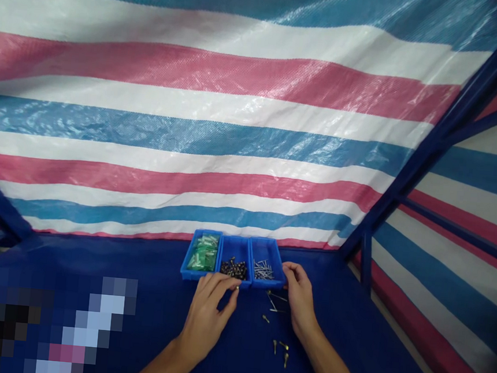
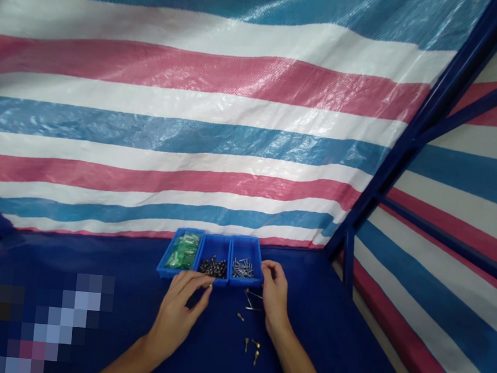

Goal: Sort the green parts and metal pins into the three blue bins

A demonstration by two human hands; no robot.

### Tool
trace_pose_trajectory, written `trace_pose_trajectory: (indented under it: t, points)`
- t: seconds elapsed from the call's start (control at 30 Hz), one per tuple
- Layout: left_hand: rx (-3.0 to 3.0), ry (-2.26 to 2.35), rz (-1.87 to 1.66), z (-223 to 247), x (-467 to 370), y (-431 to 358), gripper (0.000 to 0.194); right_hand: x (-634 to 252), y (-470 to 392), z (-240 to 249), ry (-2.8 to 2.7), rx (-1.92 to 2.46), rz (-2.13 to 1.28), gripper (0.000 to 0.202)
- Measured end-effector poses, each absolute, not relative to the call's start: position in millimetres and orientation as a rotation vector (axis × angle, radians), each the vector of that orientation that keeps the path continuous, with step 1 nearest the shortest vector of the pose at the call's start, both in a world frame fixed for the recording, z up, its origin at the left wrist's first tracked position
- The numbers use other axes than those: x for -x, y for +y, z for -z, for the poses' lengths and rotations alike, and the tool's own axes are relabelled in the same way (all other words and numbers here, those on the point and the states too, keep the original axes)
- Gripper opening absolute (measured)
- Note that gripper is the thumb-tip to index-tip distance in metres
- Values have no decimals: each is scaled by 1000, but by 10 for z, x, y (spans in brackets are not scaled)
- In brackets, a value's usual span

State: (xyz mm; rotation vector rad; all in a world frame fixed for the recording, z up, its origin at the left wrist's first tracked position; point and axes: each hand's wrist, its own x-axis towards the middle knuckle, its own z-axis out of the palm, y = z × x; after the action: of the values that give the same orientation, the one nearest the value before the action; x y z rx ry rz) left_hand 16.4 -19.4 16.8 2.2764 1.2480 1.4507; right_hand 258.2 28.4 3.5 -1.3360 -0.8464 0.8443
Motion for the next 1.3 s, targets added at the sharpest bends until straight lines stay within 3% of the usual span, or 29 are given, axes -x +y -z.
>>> trace_pose_trajectory:
  t: [0.23,0.37,0.63,0.83,1.0,1.3]
  points:
    - [-2194,1186,-1540,-169,-162,-199,10,-2597,306,-4,-848,1339,-835,31]
    - [-2167,1117,-1572,-174,-172,-223,16,-2606,307,11,-855,1343,-836,31]
    - [-2132,1095,-1519,-190,-181,-243,18,-2616,320,39,-860,1345,-834,32]
    - [-2092,1113,-1385,-160,-156,-270,8,-2619,321,42,-863,1342,-847,33]
    - [-2066,1112,-1296,-161,-141,-280,14,-2621,316,33,-860,1347,-853,33]
    - [-2081,1148,-1357,-108,-147,-251,13,-2620,323,20,-861,1355,-854,34]
